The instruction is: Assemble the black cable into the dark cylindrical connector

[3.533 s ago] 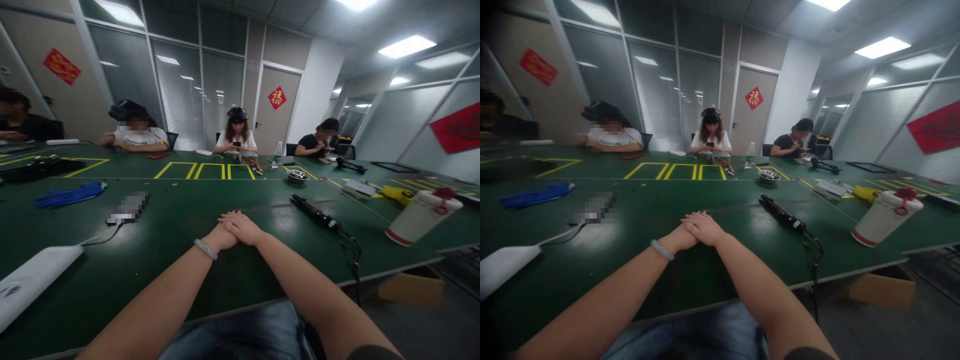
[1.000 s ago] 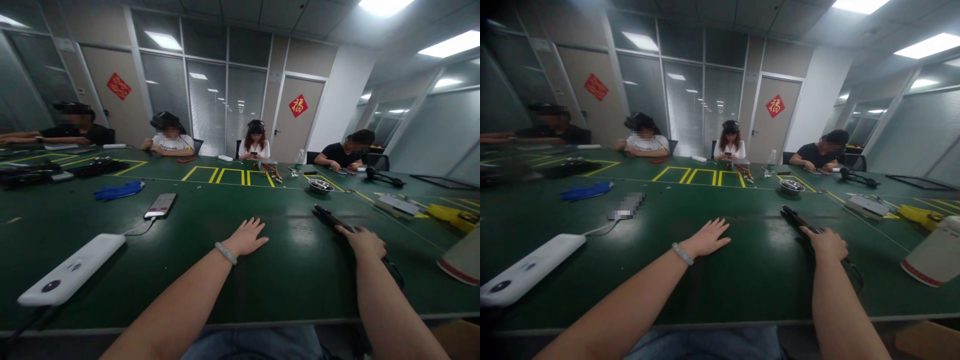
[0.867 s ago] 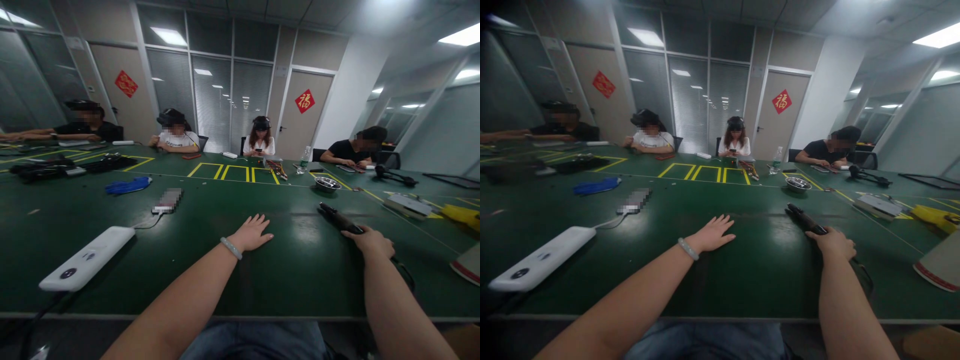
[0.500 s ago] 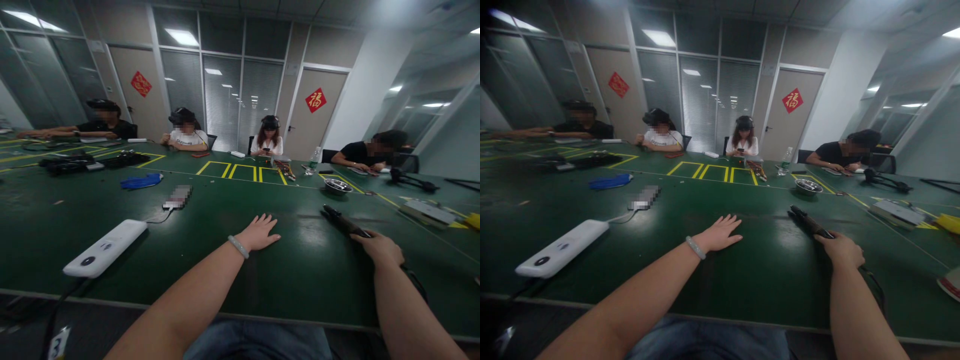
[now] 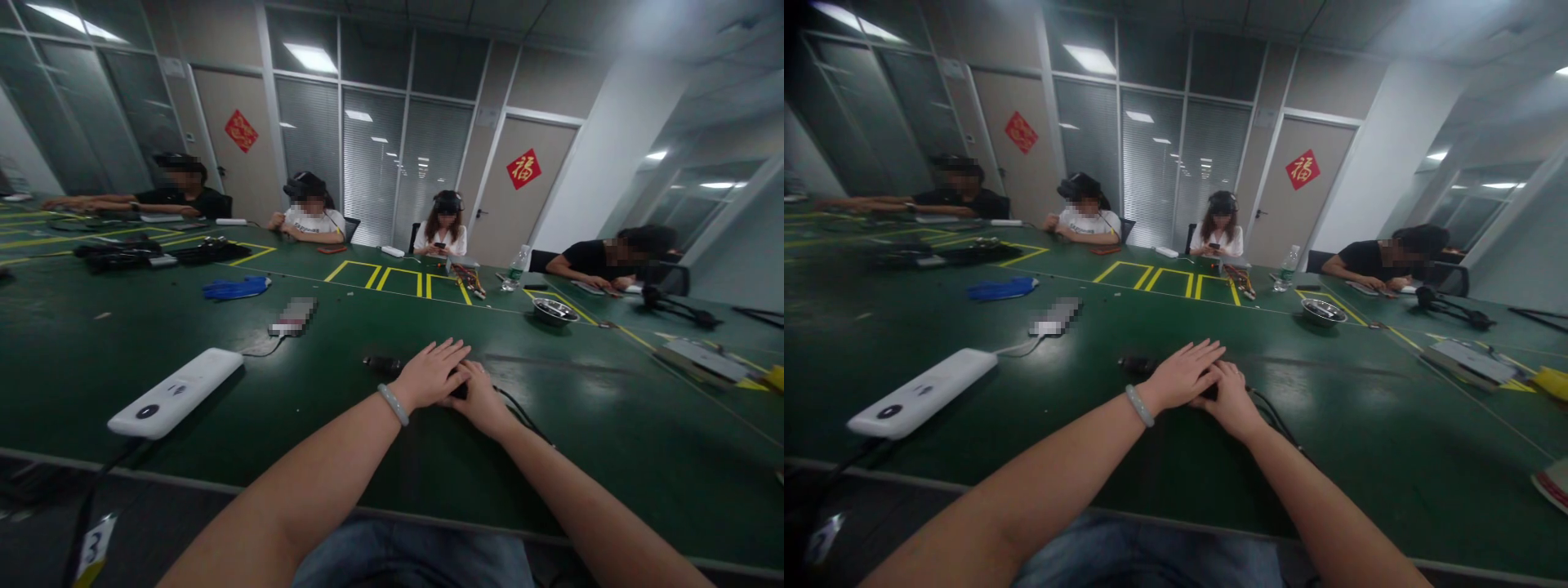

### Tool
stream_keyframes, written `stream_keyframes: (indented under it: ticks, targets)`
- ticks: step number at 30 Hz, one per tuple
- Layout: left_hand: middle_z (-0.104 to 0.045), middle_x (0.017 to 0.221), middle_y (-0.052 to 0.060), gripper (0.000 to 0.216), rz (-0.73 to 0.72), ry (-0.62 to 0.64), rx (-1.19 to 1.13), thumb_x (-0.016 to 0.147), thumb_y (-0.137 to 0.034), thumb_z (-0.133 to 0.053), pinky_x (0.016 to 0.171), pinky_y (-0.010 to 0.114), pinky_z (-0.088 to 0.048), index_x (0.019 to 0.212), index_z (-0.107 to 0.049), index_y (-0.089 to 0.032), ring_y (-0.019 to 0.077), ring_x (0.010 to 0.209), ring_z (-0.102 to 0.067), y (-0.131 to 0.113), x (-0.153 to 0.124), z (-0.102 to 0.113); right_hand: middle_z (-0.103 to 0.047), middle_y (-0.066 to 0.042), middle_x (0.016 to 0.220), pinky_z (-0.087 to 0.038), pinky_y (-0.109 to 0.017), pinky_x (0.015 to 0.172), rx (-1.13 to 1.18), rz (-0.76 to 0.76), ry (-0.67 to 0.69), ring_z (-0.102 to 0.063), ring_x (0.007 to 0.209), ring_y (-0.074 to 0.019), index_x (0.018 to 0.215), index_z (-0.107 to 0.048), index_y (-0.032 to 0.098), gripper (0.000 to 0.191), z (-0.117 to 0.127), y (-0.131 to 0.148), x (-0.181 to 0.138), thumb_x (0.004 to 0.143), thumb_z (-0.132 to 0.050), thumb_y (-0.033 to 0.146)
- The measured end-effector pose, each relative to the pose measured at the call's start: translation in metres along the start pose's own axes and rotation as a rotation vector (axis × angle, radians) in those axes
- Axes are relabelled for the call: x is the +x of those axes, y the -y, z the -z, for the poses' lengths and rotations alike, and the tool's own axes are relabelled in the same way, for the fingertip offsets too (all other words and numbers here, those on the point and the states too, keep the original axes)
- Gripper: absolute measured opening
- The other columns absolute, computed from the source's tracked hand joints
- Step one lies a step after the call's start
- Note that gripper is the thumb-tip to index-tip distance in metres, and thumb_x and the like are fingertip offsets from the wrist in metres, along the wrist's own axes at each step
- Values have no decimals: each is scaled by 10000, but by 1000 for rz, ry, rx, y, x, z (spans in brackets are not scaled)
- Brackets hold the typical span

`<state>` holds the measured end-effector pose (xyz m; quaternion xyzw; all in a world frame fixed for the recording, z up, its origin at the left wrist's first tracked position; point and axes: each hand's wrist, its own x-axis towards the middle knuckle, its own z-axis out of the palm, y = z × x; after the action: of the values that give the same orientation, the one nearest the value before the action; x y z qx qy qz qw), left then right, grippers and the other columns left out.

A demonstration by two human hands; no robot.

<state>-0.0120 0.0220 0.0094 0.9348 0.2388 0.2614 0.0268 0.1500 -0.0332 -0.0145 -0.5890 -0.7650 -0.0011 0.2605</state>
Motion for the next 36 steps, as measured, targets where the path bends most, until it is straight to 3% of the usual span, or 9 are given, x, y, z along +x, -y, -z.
stream_keyframes:
  ticks: [5, 7, 10, 12, 15, 22, 29, 32, 36]
  targets:
    - [-240, 1528, 49, 691, -45, 22, -26, 914, -635, -290, 1035, 326, -352, 1477, -182, -250, 199, 1324, -376, 3, -3, 2, -384, -109, 1415, -251, -437, 1077, 34, 54, 50, -300, 1323, -267, 1399, -359, 229, 808, 19, -8, -9, 710, -700, 478]
    - [-250, 1525, 51, 759, -69, 50, 4, 868, -684, -353, 995, 337, -387, 1476, -182, -263, 224, 1279, -432, 3, -3, 2, -406, -106, 1388, -258, -449, 1064, -15, 20, 53, -326, 1299, -281, 1361, -410, 235, 779, 34, -20, -14, 690, -706, 496]
    - [-446, 1418, 34, 671, -91, 109, 48, 870, -670, -374, 943, 339, -412, 1421, -326, -290, 228, 1180, -516, 5, -3, 0, -546, -84, 1184, -349, -418, 964, -69, -52, 89, -472, 1126, -273, 1147, -576, 231, 568, 58, -38, -23, 677, -697, 527]
    - [-567, 1295, 23, 602, -97, 141, 51, 876, -655, -384, 915, 323, -416, 1360, -424, -298, 219, 1117, -552, 6, -1, -1, -603, -45, 944, -414, -344, 808, -44, -148, 166, -549, 902, -220, 989, -619, 220, 433, 71, -49, -29, 719, -643, 558]
    - [-611, 1219, 27, 580, -89, 171, 31, 864, -650, -417, 895, 312, -416, 1319, -478, -295, 217, 1087, -560, 6, 1, 1, -577, 3, 728, -384, -266, 632, 40, -306, 344, -530, 693, -165, 879, -630, 208, 419, 81, -61, -36, 735, -598, 600]
    - [-620, 1191, 18, 540, -52, 262, -53, 833, -627, -490, 838, 301, -429, 1271, -526, -315, 219, 1066, -569, 11, 5, 16, -626, -16, 771, -384, -251, 615, 36, -356, 584, -569, 703, -165, 839, -649, 200, 420, 85, -62, -36, 694, -638, 594]
    - [-630, 1192, -20, 512, -10, 326, -138, 804, -595, -543, 812, 262, -432, 1254, -548, -351, 195, 1032, -595, 31, 0, 27, -633, -3, 630, -434, -238, 521, 209, -380, 916, -613, 531, -145, 795, -620, 189, 312, 88, -32, -28, 762, -606, 499]
    - [-644, 1176, -13, 490, 9, 298, -134, 811, -578, -542, 831, 266, -434, 1238, -565, -340, 197, 1028, -602, 37, -3, 27, -631, -3, 664, -467, -239, 517, 522, -417, 873, -641, 553, -153, 828, -555, 183, 357, 71, -11, -17, 767, -604, 531]
    - [-642, 1183, -5, 457, 45, 215, -93, 830, -535, -536, 876, 277, -430, 1238, -566, -331, 195, 1045, -598, 38, -6, 24, -589, 24, 640, -463, -215, 508, 926, -422, 506, -625, 559, -127, 838, -480, 182, 397, 38, 0, -1, 769, -610, 551]
